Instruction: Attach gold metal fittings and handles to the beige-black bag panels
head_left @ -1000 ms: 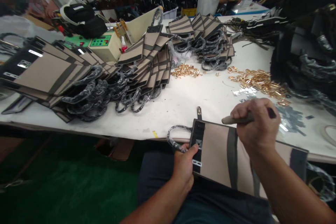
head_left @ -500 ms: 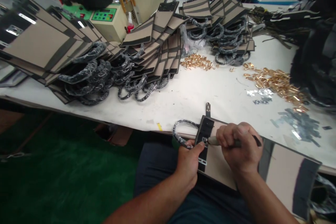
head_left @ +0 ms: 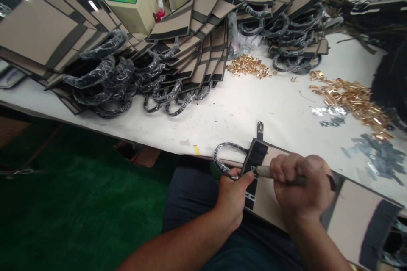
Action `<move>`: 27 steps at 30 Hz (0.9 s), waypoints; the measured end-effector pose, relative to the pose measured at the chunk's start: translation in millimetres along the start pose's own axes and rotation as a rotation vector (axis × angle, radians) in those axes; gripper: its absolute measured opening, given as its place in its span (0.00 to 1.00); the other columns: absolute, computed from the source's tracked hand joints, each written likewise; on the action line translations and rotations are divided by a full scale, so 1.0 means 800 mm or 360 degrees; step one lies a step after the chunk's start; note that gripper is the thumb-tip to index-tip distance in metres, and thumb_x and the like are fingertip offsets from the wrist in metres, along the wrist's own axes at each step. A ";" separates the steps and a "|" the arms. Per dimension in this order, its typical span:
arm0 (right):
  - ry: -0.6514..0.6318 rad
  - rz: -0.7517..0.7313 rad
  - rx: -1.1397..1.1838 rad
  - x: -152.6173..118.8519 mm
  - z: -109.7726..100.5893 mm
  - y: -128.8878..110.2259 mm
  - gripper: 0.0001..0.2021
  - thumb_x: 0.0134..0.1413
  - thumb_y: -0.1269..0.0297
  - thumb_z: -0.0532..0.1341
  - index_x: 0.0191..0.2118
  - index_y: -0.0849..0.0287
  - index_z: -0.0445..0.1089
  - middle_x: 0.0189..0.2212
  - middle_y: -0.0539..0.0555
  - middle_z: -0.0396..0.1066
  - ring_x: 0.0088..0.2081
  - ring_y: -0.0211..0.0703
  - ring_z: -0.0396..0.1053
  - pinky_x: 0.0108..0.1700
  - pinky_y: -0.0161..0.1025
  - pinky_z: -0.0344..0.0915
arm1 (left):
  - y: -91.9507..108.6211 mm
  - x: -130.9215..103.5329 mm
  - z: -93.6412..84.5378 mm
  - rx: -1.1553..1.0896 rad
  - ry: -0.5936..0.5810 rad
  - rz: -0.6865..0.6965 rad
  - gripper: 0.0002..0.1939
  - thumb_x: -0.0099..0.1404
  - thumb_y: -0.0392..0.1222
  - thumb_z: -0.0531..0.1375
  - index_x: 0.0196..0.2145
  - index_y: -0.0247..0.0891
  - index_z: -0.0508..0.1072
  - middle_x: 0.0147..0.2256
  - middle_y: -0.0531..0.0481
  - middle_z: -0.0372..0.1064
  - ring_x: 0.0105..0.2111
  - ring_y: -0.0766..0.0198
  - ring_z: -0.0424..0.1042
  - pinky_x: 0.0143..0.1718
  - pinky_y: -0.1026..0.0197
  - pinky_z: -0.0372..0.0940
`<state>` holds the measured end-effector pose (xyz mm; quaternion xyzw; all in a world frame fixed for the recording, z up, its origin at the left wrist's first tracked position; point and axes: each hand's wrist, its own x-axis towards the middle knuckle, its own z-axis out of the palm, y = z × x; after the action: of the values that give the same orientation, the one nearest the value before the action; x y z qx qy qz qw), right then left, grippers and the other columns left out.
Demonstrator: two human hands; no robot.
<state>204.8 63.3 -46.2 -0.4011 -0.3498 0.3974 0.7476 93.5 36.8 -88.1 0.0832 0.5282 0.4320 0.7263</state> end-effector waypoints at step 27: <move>-0.0778 0.0098 -0.0811 0.014 0.024 -0.021 0.20 0.69 0.60 0.62 0.23 0.56 0.63 0.20 0.47 0.63 0.23 0.38 0.61 0.27 0.37 0.58 | -0.005 0.000 -0.006 -0.0132 -0.0128 0.0069 0.12 0.48 0.43 0.71 0.28 0.34 0.76 0.25 0.49 0.75 0.25 0.62 0.72 0.28 0.62 0.64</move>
<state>199.0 72.9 -20.8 -0.4781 -0.5940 0.4040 0.5053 91.6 32.4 -92.4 0.0816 0.4783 0.4654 0.7402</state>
